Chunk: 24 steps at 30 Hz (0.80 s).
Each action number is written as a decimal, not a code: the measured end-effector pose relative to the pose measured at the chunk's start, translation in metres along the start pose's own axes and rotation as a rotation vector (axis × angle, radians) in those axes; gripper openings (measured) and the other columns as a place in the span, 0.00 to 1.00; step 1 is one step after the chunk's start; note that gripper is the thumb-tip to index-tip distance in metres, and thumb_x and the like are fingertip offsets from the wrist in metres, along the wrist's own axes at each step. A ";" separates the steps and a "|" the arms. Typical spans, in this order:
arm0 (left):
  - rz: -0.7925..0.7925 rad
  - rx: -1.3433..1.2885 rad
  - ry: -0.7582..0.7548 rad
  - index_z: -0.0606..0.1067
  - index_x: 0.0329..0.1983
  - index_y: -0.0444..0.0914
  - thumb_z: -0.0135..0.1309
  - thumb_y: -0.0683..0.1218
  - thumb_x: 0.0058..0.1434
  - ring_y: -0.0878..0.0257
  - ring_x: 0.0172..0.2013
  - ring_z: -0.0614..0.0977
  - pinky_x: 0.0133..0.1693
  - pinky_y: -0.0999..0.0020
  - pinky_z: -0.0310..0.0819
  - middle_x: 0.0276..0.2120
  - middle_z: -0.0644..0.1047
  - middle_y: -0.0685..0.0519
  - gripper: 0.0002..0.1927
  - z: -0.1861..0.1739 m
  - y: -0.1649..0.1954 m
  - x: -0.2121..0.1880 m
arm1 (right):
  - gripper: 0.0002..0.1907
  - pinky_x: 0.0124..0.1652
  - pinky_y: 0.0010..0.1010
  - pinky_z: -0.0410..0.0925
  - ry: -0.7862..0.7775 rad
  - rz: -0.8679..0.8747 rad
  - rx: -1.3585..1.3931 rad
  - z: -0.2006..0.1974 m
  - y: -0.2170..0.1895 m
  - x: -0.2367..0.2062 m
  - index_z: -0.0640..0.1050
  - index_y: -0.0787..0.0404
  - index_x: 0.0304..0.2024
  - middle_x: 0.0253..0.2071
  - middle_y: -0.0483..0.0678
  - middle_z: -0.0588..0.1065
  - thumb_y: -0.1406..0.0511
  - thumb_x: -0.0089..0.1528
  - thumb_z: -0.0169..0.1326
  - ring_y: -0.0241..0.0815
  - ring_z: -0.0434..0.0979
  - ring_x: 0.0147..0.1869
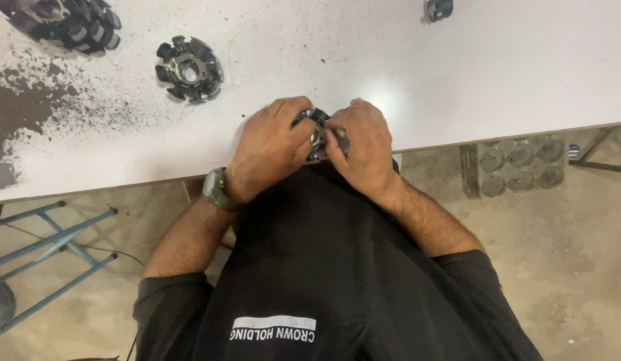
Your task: The person sits at a white workbench and fits small black clutch shoe pads into a circular clutch hub, pressing each pad into place by hand. They set each finished hub aside and repeat the process, building a row of completed hubs on the table.
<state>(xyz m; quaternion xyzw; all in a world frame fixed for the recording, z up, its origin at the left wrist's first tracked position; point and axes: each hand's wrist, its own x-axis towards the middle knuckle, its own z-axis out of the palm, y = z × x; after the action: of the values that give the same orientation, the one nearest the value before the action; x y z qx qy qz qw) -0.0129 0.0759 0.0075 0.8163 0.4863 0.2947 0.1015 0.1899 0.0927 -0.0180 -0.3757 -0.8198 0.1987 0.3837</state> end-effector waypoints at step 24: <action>-0.179 -0.195 0.087 0.74 0.39 0.35 0.58 0.35 0.58 0.51 0.45 0.81 0.43 0.59 0.79 0.51 0.78 0.49 0.07 0.008 -0.007 -0.025 | 0.16 0.65 0.54 0.65 0.041 -0.132 -0.006 0.016 0.007 -0.013 0.75 0.61 0.44 0.40 0.49 0.76 0.76 0.56 0.66 0.51 0.78 0.54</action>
<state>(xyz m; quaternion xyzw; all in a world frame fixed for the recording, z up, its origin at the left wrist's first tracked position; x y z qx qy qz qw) -0.0224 0.0588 -0.0120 0.7424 0.5302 0.3654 0.1850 0.1860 0.0867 -0.0385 -0.3260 -0.8355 0.1625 0.4114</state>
